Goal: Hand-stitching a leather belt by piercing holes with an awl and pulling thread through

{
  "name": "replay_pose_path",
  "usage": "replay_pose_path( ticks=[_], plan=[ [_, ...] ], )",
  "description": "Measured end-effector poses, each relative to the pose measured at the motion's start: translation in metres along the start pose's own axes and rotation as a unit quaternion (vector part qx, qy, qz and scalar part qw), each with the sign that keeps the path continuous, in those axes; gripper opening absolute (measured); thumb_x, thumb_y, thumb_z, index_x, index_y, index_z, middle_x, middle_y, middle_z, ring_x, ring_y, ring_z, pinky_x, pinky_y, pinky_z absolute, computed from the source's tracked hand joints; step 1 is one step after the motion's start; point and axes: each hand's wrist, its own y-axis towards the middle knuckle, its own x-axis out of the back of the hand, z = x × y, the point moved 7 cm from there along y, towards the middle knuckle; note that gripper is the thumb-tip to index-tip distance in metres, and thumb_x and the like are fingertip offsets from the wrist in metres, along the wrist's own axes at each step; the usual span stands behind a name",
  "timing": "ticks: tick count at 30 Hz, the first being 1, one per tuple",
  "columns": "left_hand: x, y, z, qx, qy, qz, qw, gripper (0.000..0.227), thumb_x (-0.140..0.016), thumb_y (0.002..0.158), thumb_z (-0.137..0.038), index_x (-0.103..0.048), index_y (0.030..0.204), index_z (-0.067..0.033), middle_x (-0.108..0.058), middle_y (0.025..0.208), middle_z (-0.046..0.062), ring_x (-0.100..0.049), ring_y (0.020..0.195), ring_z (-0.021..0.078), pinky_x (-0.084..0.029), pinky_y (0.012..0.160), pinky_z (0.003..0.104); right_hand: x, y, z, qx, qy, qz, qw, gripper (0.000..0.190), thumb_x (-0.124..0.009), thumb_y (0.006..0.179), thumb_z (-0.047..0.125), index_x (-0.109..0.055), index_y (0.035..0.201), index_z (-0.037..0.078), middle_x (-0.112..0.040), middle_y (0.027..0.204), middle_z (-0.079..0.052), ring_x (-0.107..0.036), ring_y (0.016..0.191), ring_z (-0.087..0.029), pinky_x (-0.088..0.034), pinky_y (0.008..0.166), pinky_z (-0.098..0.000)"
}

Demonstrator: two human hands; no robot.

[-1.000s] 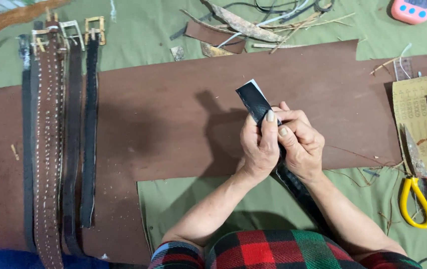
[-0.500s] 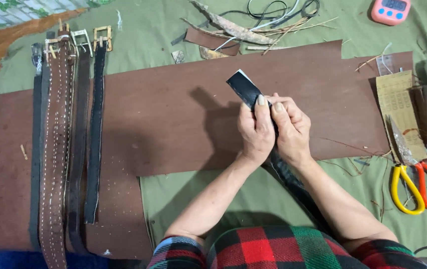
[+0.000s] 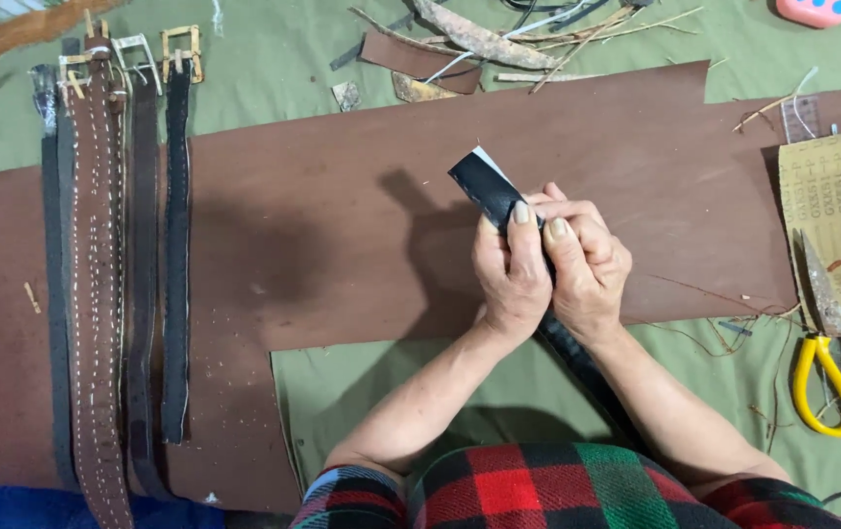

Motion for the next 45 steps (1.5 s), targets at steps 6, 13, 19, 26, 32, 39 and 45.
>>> replay_pose_path(
  ticks=[6,13,19,26,32,39,45],
  plan=[
    [0.002,0.001,0.003,0.001,0.000,0.010,1.000,0.019,-0.056,0.107,-0.013,-0.064,0.100,0.0026,-0.070,0.086,0.020,-0.070,0.080,0.0280,-0.057,0.069,0.039,0.003,0.001,0.000,0.014,-0.006,-0.003,1.000,0.039,-0.057,0.108,0.004,-0.050,0.070,-0.004,-0.068,0.103,-0.025,-0.063,0.103,-0.023,-0.044,0.114,-0.0616],
    [0.003,-0.001,0.009,0.023,0.002,0.035,0.999,0.020,-0.059,0.107,-0.015,-0.067,0.098,0.0018,-0.070,0.084,0.020,-0.071,0.081,0.0242,-0.058,0.067,0.038,0.011,0.002,-0.001,0.030,-0.016,-0.022,0.999,0.041,-0.057,0.108,0.003,-0.048,0.069,-0.004,-0.069,0.102,-0.026,-0.064,0.101,-0.024,-0.046,0.111,-0.0621],
    [0.002,0.014,-0.001,0.038,0.026,0.076,0.996,0.023,-0.062,0.105,-0.019,-0.068,0.096,0.0013,-0.072,0.086,0.024,-0.074,0.086,0.0328,-0.058,0.067,0.042,0.012,0.006,-0.002,0.038,-0.024,-0.034,0.998,0.042,-0.057,0.108,0.003,-0.047,0.067,-0.004,-0.069,0.102,-0.026,-0.065,0.101,-0.024,-0.048,0.109,-0.0626],
    [0.004,0.024,0.020,0.133,0.018,0.132,0.982,0.032,-0.061,0.106,-0.033,-0.074,0.092,-0.0081,-0.076,0.085,0.008,-0.074,0.084,0.0162,-0.061,0.074,0.033,0.025,0.004,-0.015,-0.054,0.070,-0.050,0.995,0.026,-0.053,0.111,0.016,-0.065,0.097,-0.004,-0.066,0.110,-0.015,-0.060,0.094,-0.013,-0.058,0.089,-0.0393],
    [0.022,0.012,0.005,0.248,0.038,0.139,0.958,0.030,-0.068,0.098,-0.041,-0.075,0.088,-0.0137,-0.063,0.065,0.001,-0.058,0.062,0.0075,-0.053,0.053,0.025,0.042,0.000,0.027,-0.009,-0.041,0.072,0.996,0.017,-0.058,0.108,0.006,-0.063,0.109,-0.010,-0.061,0.124,-0.029,-0.066,0.114,-0.037,-0.054,0.101,-0.0539],
    [0.031,0.002,-0.014,0.235,0.069,0.170,0.954,0.028,-0.067,0.100,-0.033,-0.075,0.089,-0.0076,-0.065,0.066,0.005,-0.058,0.064,0.0066,-0.053,0.056,0.026,0.032,-0.017,0.031,-0.046,-0.059,0.132,0.988,0.034,-0.060,0.099,-0.007,-0.060,0.133,-0.008,-0.060,0.124,-0.024,-0.067,0.070,-0.021,-0.059,0.060,-0.0330],
    [0.028,-0.008,-0.001,0.253,0.075,0.163,0.951,0.030,-0.068,0.100,-0.033,-0.073,0.089,-0.0057,-0.069,0.069,0.007,-0.058,0.067,0.0068,-0.053,0.056,0.030,0.030,-0.019,0.010,-0.059,-0.097,0.138,0.984,0.028,-0.067,0.097,-0.006,-0.068,0.125,-0.002,-0.068,0.100,-0.017,-0.070,0.067,-0.022,-0.057,0.053,-0.0330]
  ],
)
